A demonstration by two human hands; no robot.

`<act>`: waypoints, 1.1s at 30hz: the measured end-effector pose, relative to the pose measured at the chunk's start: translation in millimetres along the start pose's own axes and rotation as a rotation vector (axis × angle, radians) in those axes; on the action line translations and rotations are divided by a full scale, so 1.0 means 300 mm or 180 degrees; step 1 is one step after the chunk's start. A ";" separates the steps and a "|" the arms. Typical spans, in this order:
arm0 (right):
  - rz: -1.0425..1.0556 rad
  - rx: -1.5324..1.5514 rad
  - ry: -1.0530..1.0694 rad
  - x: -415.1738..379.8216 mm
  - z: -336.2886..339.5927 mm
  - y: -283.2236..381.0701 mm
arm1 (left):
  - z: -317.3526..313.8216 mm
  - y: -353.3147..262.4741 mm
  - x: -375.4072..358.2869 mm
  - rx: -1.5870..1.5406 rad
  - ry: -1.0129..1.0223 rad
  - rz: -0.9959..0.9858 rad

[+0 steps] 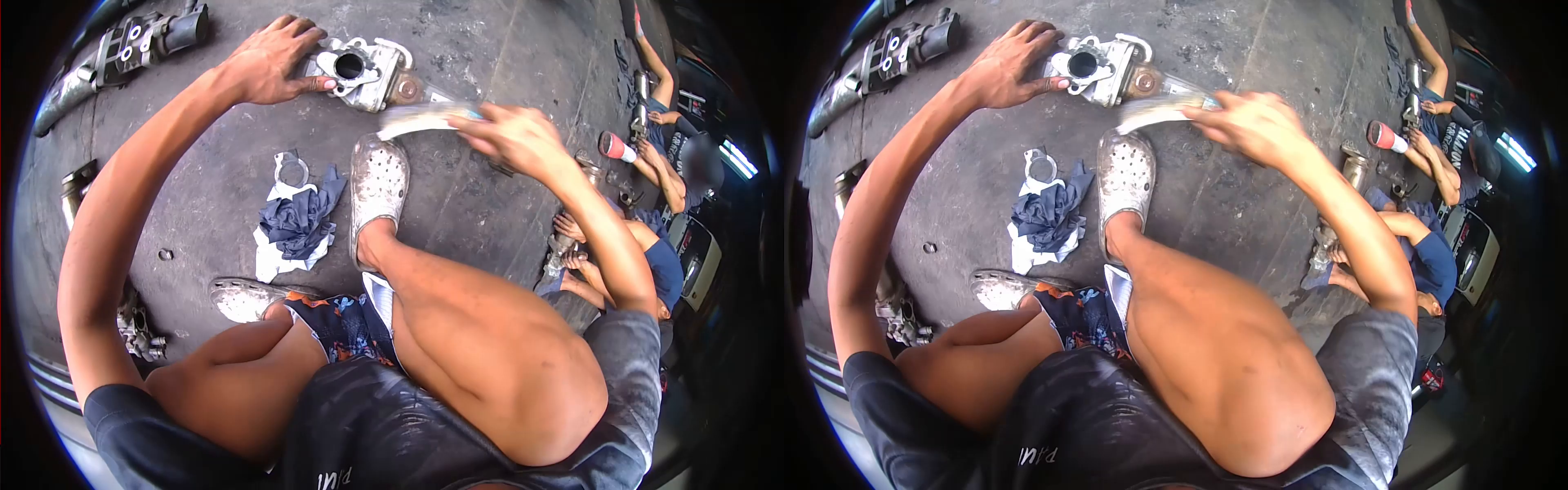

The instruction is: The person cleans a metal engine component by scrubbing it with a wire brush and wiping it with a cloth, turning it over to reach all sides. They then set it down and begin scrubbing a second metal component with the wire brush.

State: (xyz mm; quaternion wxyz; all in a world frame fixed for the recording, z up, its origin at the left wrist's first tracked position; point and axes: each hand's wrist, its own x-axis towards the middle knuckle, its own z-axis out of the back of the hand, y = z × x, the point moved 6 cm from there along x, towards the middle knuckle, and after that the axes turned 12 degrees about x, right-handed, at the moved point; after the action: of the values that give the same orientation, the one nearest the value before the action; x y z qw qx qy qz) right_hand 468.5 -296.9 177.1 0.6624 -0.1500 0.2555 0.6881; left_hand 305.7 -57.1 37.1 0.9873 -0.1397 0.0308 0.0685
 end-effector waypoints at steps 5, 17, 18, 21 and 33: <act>0.0047 -0.0136 0.0458 0.100 -0.028 0.046 | -0.005 -0.006 -0.011 0.0011 -0.0084 -0.0057; 0.0996 -0.0726 0.0845 0.266 -0.003 0.074 | -0.018 -0.008 -0.004 0.0156 -0.0039 -0.0027; 0.0744 -0.0648 0.1033 0.209 0.047 0.050 | -0.017 -0.013 -0.009 0.0094 -0.0051 -0.0034; 0.0461 -0.1022 0.1254 0.107 0.149 0.015 | -0.013 0.003 -0.011 0.0058 -0.0215 0.0032; 0.0073 -0.0803 0.1141 0.115 0.136 0.084 | 0.026 0.017 -0.006 -0.0510 -0.0190 -0.0283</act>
State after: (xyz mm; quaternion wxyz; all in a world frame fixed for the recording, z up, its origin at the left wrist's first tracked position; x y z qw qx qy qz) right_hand 446.3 -245.3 195.9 0.5745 -0.3488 0.2828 0.6844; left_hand 303.3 -50.4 43.4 0.9756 -0.2173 -0.0104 0.0311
